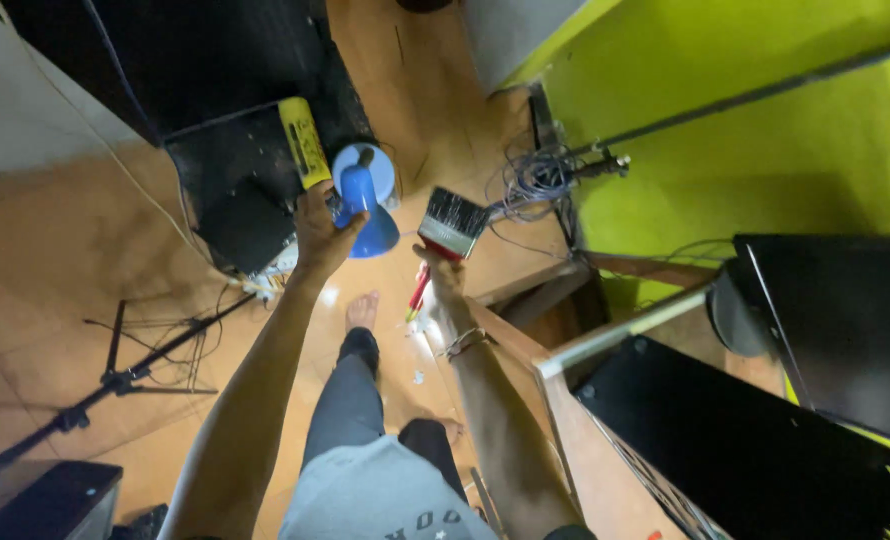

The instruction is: Cleaning the front panel of a PC case with a brush, removing the panel, and reassembling it.

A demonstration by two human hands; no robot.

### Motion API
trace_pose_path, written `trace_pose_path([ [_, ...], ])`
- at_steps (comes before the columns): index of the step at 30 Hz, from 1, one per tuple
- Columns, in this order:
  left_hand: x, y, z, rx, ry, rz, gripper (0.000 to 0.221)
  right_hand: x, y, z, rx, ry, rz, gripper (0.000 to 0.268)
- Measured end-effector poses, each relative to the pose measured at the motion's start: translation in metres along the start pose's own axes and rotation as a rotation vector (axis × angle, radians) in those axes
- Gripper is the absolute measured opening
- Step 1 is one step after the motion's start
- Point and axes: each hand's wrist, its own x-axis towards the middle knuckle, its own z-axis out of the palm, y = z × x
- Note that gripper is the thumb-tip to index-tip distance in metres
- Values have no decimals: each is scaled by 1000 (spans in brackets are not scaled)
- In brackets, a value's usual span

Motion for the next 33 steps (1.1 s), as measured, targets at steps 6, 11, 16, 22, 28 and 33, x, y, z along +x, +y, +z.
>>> trace_pose_path([
  [6, 43, -25, 30, -155, -348, -389, 85, 39, 75, 26, -8, -30, 190, 45],
  [11, 62, 7, 10, -232, -329, -422, 83, 49, 57, 51, -46, -116, 149, 50],
  [16, 95, 14, 8, -277, -237, -401, 80, 87, 33, 84, -21, -116, 89, 50],
  [22, 121, 35, -1, -204, -237, -489, 80, 97, -19, 115, -169, -123, 29, 57],
  [28, 147, 29, 15, -12, -276, -575, 86, 99, -47, 123, -146, -106, -29, 56],
  [33, 163, 46, 23, 139, -360, -615, 95, 94, -84, 140, -154, -79, -41, 64],
])
